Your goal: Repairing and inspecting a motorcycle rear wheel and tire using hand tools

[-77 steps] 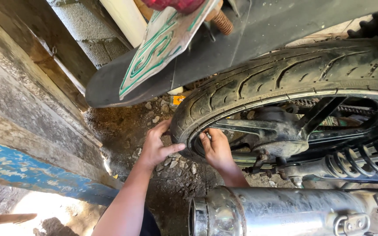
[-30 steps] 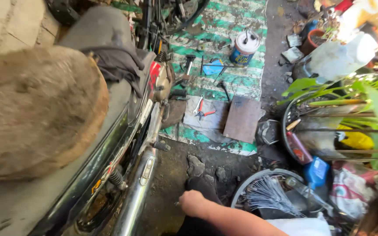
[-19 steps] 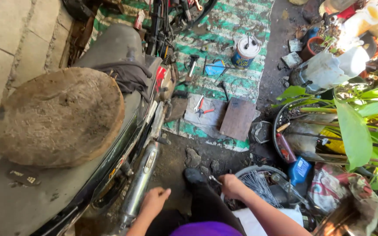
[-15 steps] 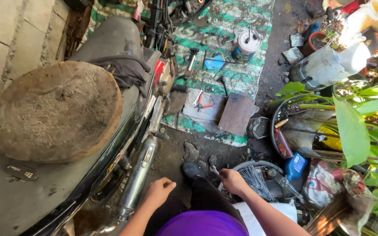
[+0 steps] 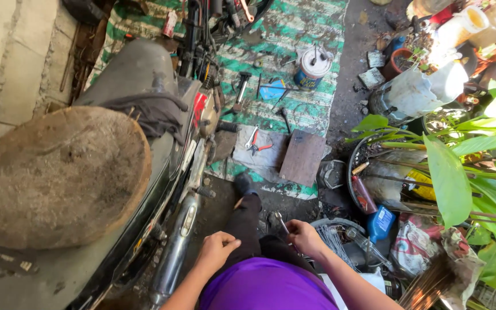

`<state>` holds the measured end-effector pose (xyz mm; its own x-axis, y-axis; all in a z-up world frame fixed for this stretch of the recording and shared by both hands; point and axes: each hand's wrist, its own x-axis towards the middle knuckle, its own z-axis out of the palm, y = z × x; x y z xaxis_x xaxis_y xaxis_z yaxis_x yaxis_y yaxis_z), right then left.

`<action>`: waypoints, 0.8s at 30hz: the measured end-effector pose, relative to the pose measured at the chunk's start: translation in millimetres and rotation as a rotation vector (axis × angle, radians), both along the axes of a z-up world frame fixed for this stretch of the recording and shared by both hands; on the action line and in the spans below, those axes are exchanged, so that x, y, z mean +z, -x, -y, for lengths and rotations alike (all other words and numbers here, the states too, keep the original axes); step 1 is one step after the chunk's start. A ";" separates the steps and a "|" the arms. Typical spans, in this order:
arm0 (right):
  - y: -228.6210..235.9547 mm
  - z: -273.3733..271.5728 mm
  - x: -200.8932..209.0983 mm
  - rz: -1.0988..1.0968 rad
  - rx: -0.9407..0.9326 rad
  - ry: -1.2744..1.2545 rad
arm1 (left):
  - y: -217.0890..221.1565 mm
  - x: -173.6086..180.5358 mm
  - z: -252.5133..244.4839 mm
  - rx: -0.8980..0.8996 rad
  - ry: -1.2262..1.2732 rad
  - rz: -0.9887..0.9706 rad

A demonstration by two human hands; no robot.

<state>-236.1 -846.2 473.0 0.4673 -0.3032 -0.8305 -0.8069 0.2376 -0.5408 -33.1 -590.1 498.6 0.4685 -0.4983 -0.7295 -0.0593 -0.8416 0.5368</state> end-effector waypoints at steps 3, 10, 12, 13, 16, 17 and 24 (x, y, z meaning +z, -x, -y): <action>-5.0 23.2 -14.9 0.022 0.088 0.098 | -20.3 7.0 34.4 -0.049 -0.007 0.007; -60.0 92.6 15.8 -0.034 0.143 0.157 | -64.4 -40.1 87.8 0.079 0.053 0.031; -82.8 119.5 8.8 -0.032 0.333 0.272 | -80.0 -51.1 97.7 0.115 0.078 0.070; -95.8 136.2 -3.3 -0.025 0.335 0.276 | -91.2 -46.6 109.7 0.118 0.082 0.077; -126.7 172.0 -23.6 -0.008 0.482 0.385 | -112.1 -52.3 132.9 0.211 -0.001 0.017; -141.5 183.2 -21.6 0.017 0.500 0.432 | -119.7 -69.9 140.5 0.216 0.059 0.016; -189.3 207.0 15.1 0.258 0.511 0.408 | -134.8 -55.2 210.0 0.149 0.089 -0.100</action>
<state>-46.8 -1053.1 488.1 0.8013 -0.2566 -0.5404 -0.5970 -0.3998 -0.6955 101.7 -800.1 443.3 0.4690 -0.4932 -0.7327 0.1202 -0.7862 0.6062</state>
